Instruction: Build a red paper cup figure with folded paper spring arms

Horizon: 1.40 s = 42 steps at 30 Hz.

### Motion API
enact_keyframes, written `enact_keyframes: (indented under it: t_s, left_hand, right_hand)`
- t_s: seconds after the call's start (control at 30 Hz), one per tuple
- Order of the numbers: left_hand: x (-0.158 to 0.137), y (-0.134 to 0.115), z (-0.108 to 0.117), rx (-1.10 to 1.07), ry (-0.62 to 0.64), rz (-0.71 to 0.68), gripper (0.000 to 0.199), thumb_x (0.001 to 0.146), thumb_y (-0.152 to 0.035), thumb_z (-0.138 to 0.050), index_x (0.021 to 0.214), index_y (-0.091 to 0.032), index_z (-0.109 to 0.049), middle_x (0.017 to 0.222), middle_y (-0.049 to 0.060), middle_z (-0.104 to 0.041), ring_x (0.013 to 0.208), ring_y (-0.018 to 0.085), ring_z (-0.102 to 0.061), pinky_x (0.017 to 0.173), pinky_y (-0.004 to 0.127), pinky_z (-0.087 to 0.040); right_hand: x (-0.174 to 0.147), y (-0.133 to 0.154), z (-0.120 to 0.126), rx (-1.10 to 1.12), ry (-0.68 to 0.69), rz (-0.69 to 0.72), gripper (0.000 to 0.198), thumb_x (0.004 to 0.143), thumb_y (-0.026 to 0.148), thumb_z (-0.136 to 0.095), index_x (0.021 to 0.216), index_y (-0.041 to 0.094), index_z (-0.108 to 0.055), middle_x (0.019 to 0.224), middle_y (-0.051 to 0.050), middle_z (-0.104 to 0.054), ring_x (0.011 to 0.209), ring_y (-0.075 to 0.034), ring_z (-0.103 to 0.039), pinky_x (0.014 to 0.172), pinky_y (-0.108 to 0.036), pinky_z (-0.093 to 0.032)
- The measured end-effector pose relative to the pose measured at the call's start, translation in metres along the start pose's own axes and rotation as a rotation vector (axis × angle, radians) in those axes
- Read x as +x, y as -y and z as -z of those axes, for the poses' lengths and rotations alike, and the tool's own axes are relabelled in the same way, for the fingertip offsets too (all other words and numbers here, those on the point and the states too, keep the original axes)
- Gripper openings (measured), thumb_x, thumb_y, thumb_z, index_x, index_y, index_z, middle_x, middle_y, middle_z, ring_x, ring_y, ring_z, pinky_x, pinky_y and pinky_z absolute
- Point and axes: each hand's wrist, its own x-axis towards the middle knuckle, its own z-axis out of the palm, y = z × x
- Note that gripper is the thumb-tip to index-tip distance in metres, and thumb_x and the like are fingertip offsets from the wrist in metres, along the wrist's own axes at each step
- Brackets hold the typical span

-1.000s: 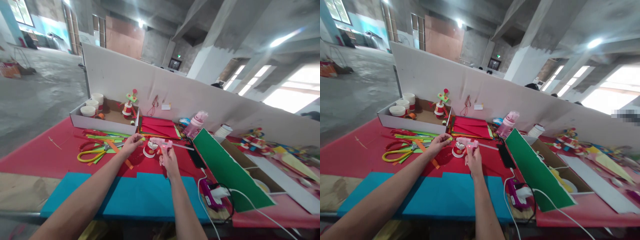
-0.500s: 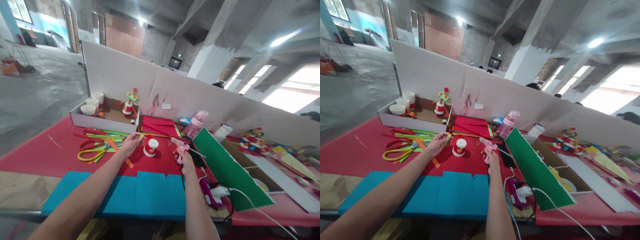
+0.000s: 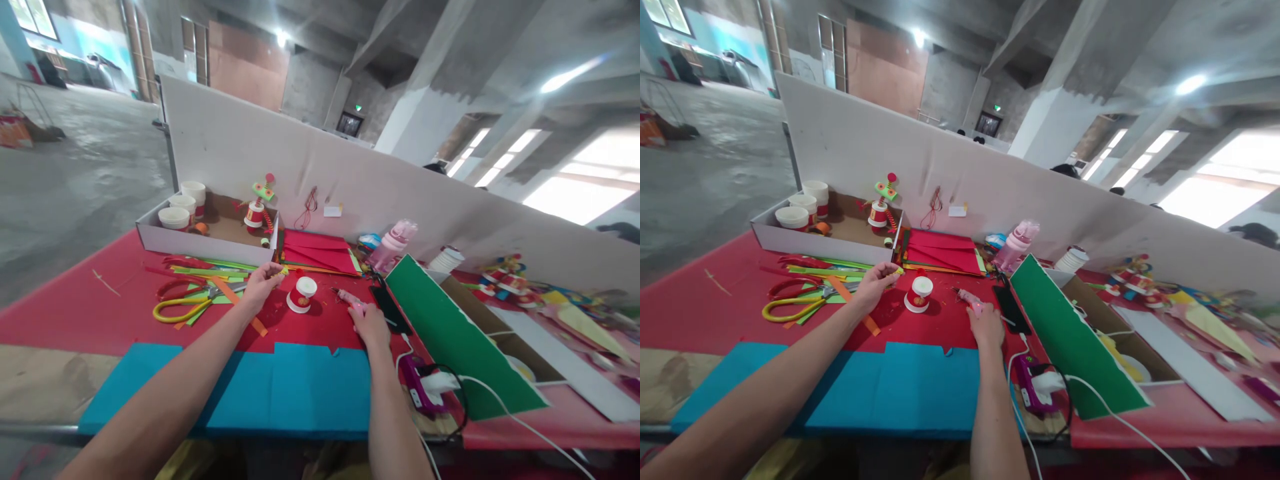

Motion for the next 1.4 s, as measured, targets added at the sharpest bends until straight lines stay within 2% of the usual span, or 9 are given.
enact_keyframes:
  t_s: [0.07, 0.13, 0.23, 0.33, 0.4, 0.53, 0.77, 0.97, 1.4]
  left_hand:
    - [-0.001, -0.002, -0.001, 0.013, 0.0, 0.0, 0.033, 0.062, -0.033, -0.078, 0.086, -0.017, -0.062, 0.065, -0.004, -0.059, 0.056, 0.007, -0.049, 0.057, 0.022, -0.04]
    - [-0.001, -0.002, -0.001, 0.023, -0.002, -0.001, 0.032, 0.063, -0.033, -0.077, 0.086, -0.017, -0.062, 0.064, -0.004, -0.058, 0.056, 0.008, -0.049, 0.057, 0.023, -0.04]
    - [0.0, -0.001, 0.001, 0.048, -0.015, -0.012, 0.032, 0.063, -0.034, -0.076, 0.086, -0.017, -0.062, 0.063, -0.003, -0.058, 0.057, 0.009, -0.05, 0.058, 0.023, -0.04]
    - [0.001, 0.001, 0.003, 0.111, -0.017, -0.04, 0.031, 0.065, -0.035, -0.075, 0.087, -0.017, -0.063, 0.069, -0.001, -0.062, 0.06, 0.01, -0.052, 0.061, 0.024, -0.041]
    - [0.001, 0.002, 0.004, 0.175, -0.006, -0.067, 0.029, 0.067, -0.034, -0.073, 0.088, -0.017, -0.064, 0.073, 0.0, -0.064, 0.063, 0.011, -0.054, 0.063, 0.024, -0.042]
    - [0.001, 0.005, 0.004, 0.301, 0.015, -0.122, 0.024, 0.07, -0.032, -0.069, 0.09, -0.018, -0.066, 0.08, 0.003, -0.068, 0.073, 0.015, -0.059, 0.069, 0.027, -0.045]
    - [-0.004, -0.004, 0.0, 0.539, 0.04, -0.21, 0.017, 0.072, -0.025, -0.065, 0.088, -0.02, -0.07, 0.085, 0.004, -0.071, 0.079, 0.02, -0.062, 0.076, 0.031, -0.046]
    - [-0.008, -0.012, -0.005, 0.7, 0.06, -0.253, 0.02, 0.072, -0.017, -0.061, 0.088, -0.022, -0.072, 0.086, 0.004, -0.073, 0.076, 0.021, -0.063, 0.073, 0.031, -0.047]
    - [-0.011, -0.013, -0.01, 0.783, 0.132, -0.352, 0.023, 0.074, -0.012, -0.057, 0.09, -0.022, -0.071, 0.093, 0.006, -0.071, 0.089, 0.023, -0.063, 0.083, 0.034, -0.046]
  right_hand:
    - [-0.007, 0.019, 0.004, 0.026, -0.066, -0.011, 0.04, 0.077, 0.054, -0.06, 0.091, 0.017, -0.063, 0.096, -0.017, -0.064, 0.084, -0.027, -0.064, 0.073, -0.038, -0.048]
    - [-0.013, 0.044, 0.0, 0.275, -0.07, 0.085, 0.046, 0.079, 0.06, -0.055, 0.095, 0.017, -0.062, 0.095, -0.014, -0.065, 0.088, -0.026, -0.063, 0.08, -0.038, -0.049]
    - [-0.016, 0.081, -0.018, 0.708, 0.1, 0.19, 0.057, 0.076, 0.061, -0.061, 0.114, 0.018, -0.056, 0.112, -0.013, -0.064, 0.1, -0.022, -0.062, 0.085, -0.035, -0.051]
    - [-0.016, 0.102, -0.042, 0.842, 0.259, 0.231, 0.067, 0.07, 0.059, -0.069, 0.121, 0.019, -0.054, 0.122, -0.013, -0.061, 0.108, -0.023, -0.061, 0.091, -0.034, -0.049]
    - [-0.017, 0.106, -0.054, 0.862, 0.307, 0.22, 0.064, 0.075, 0.06, -0.062, 0.123, 0.019, -0.053, 0.121, -0.012, -0.063, 0.107, -0.023, -0.062, 0.092, -0.036, -0.049]
    - [-0.022, 0.102, -0.062, 0.92, 0.271, 0.209, 0.056, 0.089, 0.061, -0.039, 0.122, 0.019, -0.055, 0.122, -0.01, -0.063, 0.113, -0.022, -0.059, 0.095, -0.036, -0.047]
    - [-0.028, 0.104, -0.059, 0.807, 0.256, 0.346, 0.064, 0.071, 0.043, -0.071, 0.126, 0.019, -0.05, 0.129, -0.011, -0.059, 0.116, -0.025, -0.056, 0.102, -0.04, -0.041]
    - [-0.03, 0.11, -0.062, 0.744, 0.228, 0.379, 0.049, 0.076, 0.041, -0.065, 0.118, 0.018, -0.052, 0.113, -0.01, -0.065, 0.103, -0.023, -0.061, 0.095, -0.039, -0.045]
    - [-0.029, 0.106, -0.065, 0.748, 0.231, 0.33, 0.049, 0.073, 0.038, -0.065, 0.116, 0.019, -0.052, 0.112, -0.01, -0.067, 0.103, -0.024, -0.061, 0.092, -0.039, -0.047]
